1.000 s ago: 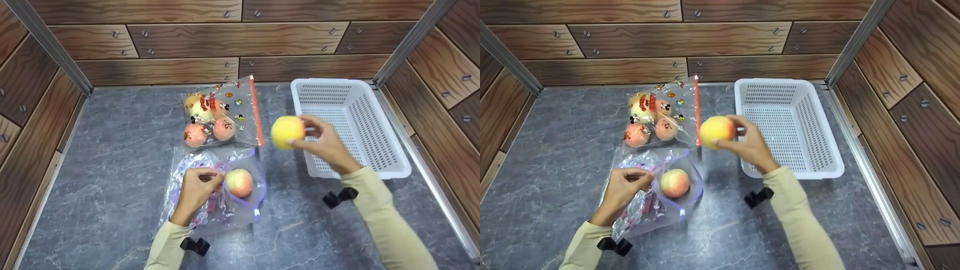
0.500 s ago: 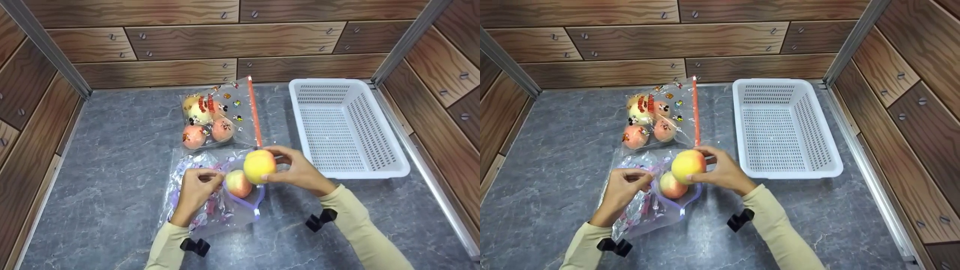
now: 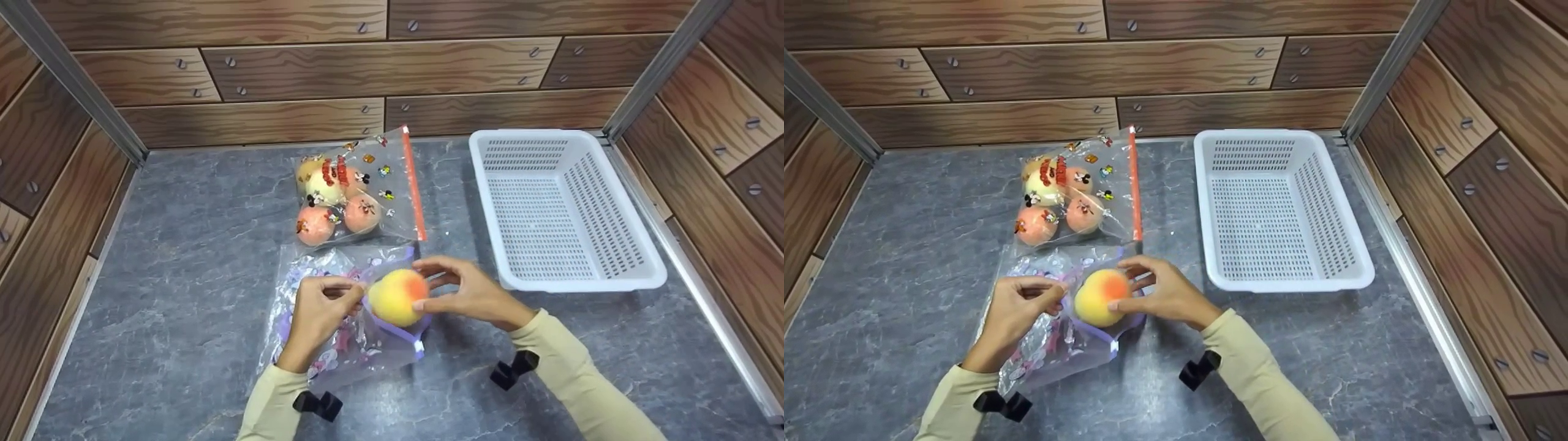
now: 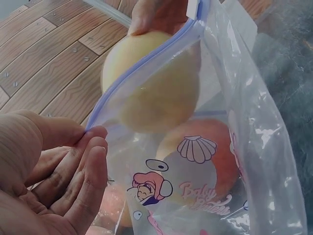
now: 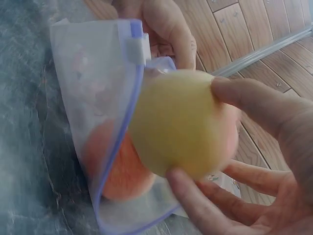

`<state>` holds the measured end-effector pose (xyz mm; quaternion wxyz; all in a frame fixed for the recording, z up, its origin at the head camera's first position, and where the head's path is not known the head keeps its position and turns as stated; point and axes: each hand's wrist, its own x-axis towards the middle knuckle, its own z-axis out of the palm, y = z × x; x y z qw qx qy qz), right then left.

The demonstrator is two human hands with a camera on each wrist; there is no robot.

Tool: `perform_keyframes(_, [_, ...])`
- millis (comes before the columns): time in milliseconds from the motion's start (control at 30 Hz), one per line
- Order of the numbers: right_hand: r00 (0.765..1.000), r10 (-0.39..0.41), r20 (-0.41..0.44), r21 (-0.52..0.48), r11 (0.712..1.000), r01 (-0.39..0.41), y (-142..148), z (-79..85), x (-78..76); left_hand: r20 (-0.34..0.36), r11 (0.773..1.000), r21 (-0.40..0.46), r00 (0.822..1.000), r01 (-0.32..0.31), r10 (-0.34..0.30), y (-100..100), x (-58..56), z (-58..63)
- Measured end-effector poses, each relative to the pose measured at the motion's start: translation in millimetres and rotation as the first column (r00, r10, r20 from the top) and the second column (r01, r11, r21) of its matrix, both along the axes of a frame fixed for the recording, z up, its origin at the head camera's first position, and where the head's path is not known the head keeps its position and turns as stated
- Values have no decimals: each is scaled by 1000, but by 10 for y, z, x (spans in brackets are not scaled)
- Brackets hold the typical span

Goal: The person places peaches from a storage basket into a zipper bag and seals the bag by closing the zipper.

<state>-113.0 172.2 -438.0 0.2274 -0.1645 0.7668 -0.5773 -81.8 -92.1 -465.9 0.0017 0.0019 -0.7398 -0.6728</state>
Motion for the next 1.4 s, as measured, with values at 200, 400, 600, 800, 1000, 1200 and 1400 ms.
perform_keyframes(200, [999,13,30,0,1000,-13,-15,-41,10,23,1000,27,1000,-3,2,-1,16,-5])
perform_keyframes(400, [1000,-12,21,-22,1000,13,4,-39,-4,23,999,33,1000,-5,4,-14,17,-7])
perform_keyframes(600, [980,-185,-77,2,983,186,12,-134,12,25,999,40,1000,-3,2,-21,21,-10])
perform_keyframes(800, [919,-226,-322,259,913,315,26,-348,56,25,999,48,1000,-3,2,-22,24,-5])
perform_keyframes(1000, [904,-221,-366,319,883,345,46,-548,61,33,998,68,999,-4,1,-19,19,-5])
perform_keyframes(1200, [918,-211,-336,332,885,325,41,-661,33,23,999,50,1000,-4,3,-18,17,-5])
perform_keyframes(1400, [932,-188,-311,314,905,288,36,-669,43,29,999,50,1000,-9,7,-25,26,-4])
